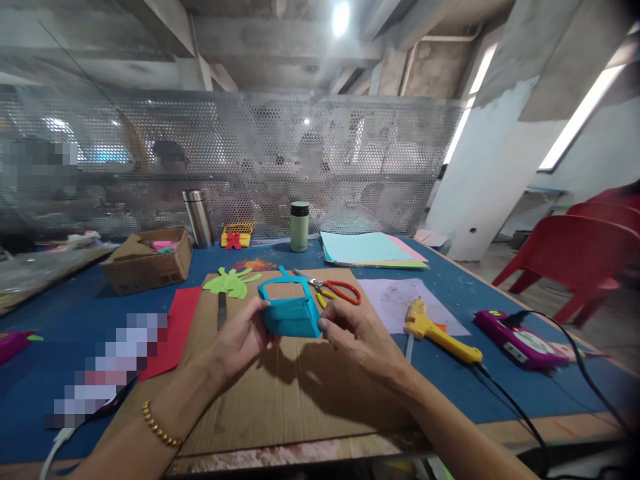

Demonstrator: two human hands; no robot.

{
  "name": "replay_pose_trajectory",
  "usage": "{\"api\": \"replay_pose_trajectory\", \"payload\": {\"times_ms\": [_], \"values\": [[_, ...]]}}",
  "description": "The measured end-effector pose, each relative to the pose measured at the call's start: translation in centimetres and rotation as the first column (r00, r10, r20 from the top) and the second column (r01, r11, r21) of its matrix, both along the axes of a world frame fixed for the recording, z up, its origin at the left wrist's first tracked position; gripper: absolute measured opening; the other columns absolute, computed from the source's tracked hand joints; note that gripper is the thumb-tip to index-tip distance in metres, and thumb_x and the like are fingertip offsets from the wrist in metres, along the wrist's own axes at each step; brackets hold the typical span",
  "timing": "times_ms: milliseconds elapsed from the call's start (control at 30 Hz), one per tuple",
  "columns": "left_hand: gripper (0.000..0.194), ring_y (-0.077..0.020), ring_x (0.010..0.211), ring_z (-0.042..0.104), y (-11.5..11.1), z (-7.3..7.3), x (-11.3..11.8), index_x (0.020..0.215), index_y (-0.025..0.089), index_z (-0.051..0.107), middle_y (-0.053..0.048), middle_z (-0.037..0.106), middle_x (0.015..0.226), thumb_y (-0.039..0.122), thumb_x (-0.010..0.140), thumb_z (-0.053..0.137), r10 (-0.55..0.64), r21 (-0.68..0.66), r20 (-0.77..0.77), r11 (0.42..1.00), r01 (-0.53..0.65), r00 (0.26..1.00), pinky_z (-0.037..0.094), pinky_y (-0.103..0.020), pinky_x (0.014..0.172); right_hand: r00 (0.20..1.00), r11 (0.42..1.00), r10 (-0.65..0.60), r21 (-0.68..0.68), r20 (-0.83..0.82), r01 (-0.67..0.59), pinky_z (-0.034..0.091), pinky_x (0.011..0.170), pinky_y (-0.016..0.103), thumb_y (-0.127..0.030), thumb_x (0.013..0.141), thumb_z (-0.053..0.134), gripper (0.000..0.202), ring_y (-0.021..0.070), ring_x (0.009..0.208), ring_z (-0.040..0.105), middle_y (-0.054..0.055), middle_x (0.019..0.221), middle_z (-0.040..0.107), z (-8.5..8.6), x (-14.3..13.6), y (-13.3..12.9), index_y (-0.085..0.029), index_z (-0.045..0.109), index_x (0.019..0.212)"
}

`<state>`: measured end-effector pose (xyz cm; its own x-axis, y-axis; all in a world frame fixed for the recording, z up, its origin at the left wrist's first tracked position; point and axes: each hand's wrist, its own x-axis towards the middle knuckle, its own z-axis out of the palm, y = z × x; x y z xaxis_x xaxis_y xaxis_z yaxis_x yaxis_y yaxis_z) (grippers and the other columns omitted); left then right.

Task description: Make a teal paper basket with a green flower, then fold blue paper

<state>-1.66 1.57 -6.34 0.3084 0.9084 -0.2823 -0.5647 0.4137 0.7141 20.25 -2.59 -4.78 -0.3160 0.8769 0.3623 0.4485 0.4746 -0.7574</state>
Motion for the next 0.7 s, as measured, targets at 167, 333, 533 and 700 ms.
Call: {"api": "replay_pose_trajectory", "payload": {"times_ms": [167,333,533,700], "values": [[0.007,-0.015,0.055,0.06,0.0,0.13,0.01,0.084,0.021,0.051,-0.001,0.065,0.072,0.016,0.086,0.056,0.017,-0.008,-0.037,1.0,-0.017,0.999,0.049,-0.024,0.048,0.999,1.0,-0.008,-0.013,-0.035,0.007,0.037,0.057,0.025,-0.041,0.099,0.05,0.028,0.012,0.062,0.05,-0.002,0.068,0.055,-0.7,0.22,0.22,-0.021,0.054,0.08],[0.01,-0.0152,0.052,0.059,-0.41,0.53,0.44,0.086,0.02,0.052,-0.002,0.065,0.072,0.016,0.092,0.046,0.022,-0.022,-0.113,0.999,-0.025,0.993,0.047,-0.025,0.045,0.998,0.993,-0.064,0.103,0.022,0.061,0.039,0.062,0.026,-0.042,0.104,0.046,0.03,0.0134,0.068,0.051,-0.001,0.073,0.058,-0.43,0.27,-0.11,-0.022,0.057,0.084],[0.006,-0.0151,0.048,0.057,-0.47,0.01,0.57,0.09,0.019,0.054,-0.002,0.066,0.072,0.015,0.09,0.048,-0.02,0.0,-0.095,1.0,0.02,0.995,0.045,-0.025,0.042,0.988,0.947,-0.109,0.313,0.113,0.069,0.032,0.058,0.028,-0.027,0.099,0.049,0.03,0.0128,0.059,0.041,-0.003,0.064,0.046,0.12,-0.37,-0.29,-0.023,0.043,0.07],[0.008,-0.0146,0.049,0.058,-0.29,-0.42,0.34,0.091,0.018,0.056,-0.002,0.065,0.068,0.016,0.091,0.048,-0.051,0.02,-0.087,0.998,0.053,0.995,0.046,-0.024,0.043,0.979,0.912,-0.154,0.401,0.134,0.089,0.031,0.059,0.029,-0.023,0.098,0.046,0.031,0.0134,0.058,0.039,-0.003,0.063,0.042,-0.26,-0.39,-0.07,-0.024,0.035,0.069]]}}
